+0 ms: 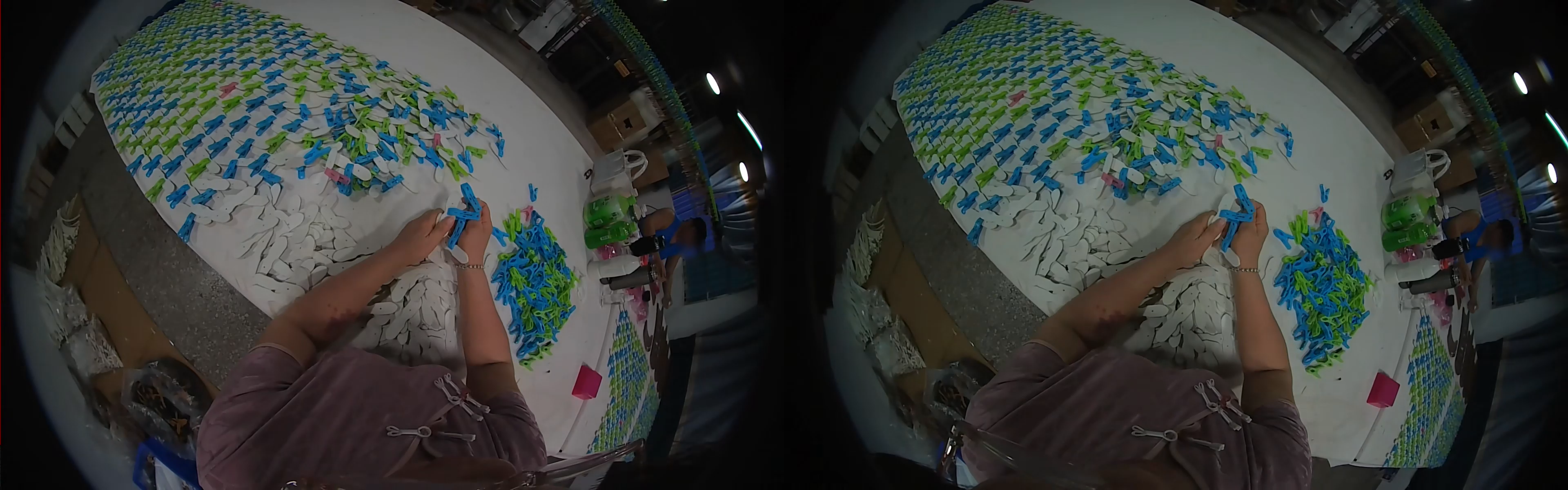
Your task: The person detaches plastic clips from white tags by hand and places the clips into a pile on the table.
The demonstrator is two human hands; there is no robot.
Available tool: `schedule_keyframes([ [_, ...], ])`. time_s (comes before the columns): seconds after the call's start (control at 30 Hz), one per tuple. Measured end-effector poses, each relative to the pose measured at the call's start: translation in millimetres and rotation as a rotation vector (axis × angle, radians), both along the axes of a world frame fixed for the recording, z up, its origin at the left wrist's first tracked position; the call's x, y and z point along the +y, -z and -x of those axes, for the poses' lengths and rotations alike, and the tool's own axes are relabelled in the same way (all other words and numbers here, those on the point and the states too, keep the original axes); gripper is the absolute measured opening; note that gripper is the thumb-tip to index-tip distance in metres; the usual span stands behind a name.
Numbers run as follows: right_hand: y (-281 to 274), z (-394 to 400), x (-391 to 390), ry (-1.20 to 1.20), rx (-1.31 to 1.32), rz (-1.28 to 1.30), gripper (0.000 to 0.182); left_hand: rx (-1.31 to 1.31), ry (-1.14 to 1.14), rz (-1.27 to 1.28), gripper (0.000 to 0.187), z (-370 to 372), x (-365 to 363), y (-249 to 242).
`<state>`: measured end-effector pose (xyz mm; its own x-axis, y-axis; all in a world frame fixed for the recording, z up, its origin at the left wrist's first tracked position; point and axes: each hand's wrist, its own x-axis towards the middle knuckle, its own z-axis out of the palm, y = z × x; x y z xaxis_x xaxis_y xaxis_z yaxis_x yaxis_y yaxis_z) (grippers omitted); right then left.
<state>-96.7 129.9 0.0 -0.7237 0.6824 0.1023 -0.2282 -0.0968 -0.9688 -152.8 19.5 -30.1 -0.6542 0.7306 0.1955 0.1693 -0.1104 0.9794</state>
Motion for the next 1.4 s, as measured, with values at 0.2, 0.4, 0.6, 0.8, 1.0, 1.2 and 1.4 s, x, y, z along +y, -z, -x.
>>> schedule_keyframes([
  [0.2,12.8,17.2,-8.1,0.226,0.059,-0.019,0.019,0.157,-0.153,-0.082,0.036,-3.9,-2.5,-11.0],
  [0.4,-28.1,3.7,17.2,0.343,0.168,0.187,0.024,0.226,0.035,-0.103,0.028,-16.4,-16.3,-26.5],
  [0.6,-48.4,-59.0,116.7,0.778,-0.314,-0.659,0.023,0.396,0.273,0.007,0.032,-14.3,-14.5,-25.1],
  [0.8,-49.2,-30.1,86.6,0.61,-0.494,-1.668,0.017,0.422,0.232,-0.122,0.023,-10.3,-0.5,2.2],
  [1.0,-70.0,35.7,27.6,-0.001,-0.617,-1.581,0.011,0.324,0.22,-0.095,0.017,-4.5,-1.0,4.3],
  [1.2,-73.0,73.1,-89.9,-0.504,-0.043,-1.724,0.047,0.385,0.02,-0.243,0.019,-18.2,51.1,78.8],
  [1.4,-24.0,109.0,-118.4,-0.338,-0.129,-2.161,0.049,0.257,0.553,-0.176,0.024,12.5,13.5,39.6],
])
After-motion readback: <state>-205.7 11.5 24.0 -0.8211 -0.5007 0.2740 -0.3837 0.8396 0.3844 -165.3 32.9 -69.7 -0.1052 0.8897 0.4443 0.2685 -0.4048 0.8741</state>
